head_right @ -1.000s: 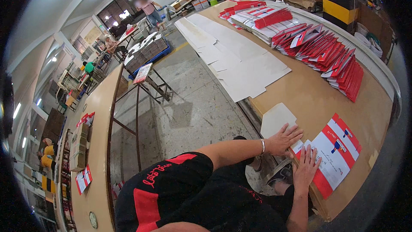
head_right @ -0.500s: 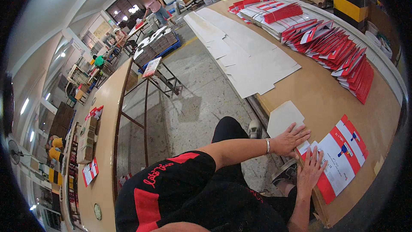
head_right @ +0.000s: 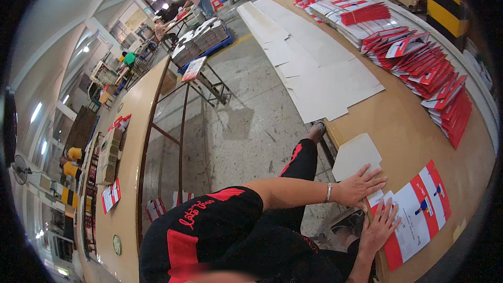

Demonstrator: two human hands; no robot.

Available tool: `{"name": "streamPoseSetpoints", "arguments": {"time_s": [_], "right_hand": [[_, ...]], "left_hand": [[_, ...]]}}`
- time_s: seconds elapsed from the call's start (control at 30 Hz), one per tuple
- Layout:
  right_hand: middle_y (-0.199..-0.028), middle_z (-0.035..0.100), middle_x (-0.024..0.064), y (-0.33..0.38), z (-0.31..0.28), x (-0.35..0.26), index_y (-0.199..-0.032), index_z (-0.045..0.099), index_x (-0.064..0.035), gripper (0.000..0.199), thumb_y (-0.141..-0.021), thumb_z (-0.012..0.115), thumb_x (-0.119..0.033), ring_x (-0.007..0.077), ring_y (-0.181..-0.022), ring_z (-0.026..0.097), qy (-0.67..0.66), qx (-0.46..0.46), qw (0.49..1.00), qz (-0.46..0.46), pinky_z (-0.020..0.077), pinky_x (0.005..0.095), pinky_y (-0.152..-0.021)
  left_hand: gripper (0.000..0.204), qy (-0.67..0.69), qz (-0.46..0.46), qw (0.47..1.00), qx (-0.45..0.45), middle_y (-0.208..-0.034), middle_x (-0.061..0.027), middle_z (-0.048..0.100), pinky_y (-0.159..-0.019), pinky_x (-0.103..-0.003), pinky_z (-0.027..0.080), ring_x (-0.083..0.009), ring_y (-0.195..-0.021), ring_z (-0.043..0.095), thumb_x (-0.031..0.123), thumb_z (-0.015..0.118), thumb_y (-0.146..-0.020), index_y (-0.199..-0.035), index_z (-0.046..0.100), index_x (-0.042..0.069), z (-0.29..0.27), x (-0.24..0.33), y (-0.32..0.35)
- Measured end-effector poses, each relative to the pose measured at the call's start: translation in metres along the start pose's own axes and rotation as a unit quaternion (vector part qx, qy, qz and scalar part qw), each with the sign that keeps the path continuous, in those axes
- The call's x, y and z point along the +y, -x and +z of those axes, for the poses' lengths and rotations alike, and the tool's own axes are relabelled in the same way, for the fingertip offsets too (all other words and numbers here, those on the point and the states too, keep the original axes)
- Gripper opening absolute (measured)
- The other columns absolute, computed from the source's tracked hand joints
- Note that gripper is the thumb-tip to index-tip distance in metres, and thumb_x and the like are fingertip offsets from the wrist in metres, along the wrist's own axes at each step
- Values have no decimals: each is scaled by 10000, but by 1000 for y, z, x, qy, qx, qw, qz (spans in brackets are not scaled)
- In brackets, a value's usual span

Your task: The recorder is folding and assembling paper packaging or envelopes at a large work table in a production facility.

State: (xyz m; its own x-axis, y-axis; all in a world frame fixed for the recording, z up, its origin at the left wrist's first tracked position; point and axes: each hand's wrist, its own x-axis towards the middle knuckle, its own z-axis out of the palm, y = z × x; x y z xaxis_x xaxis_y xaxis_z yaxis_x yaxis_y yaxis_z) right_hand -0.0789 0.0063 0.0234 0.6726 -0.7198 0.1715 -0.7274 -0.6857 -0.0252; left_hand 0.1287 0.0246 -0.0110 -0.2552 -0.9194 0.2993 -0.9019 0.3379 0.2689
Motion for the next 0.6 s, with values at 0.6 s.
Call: {"name": "streamPoseSetpoints", "arguments": {"time_s": [0.6], "right_hand": [[-1548, 277, 17, 2, -3, 7, -1487, 281, -172, 667, -917, 520, -421, 244, -1396, 315, 212, -45, 976, -6, 299, 440, -1080]], "left_hand": [[963, -53, 52, 993, 97, -1451, -105, 407, -1067, -692, 90, -382, -1384, 267, 766, 542, -692, -1371, 448, 90, 30, -1, -22]]}}
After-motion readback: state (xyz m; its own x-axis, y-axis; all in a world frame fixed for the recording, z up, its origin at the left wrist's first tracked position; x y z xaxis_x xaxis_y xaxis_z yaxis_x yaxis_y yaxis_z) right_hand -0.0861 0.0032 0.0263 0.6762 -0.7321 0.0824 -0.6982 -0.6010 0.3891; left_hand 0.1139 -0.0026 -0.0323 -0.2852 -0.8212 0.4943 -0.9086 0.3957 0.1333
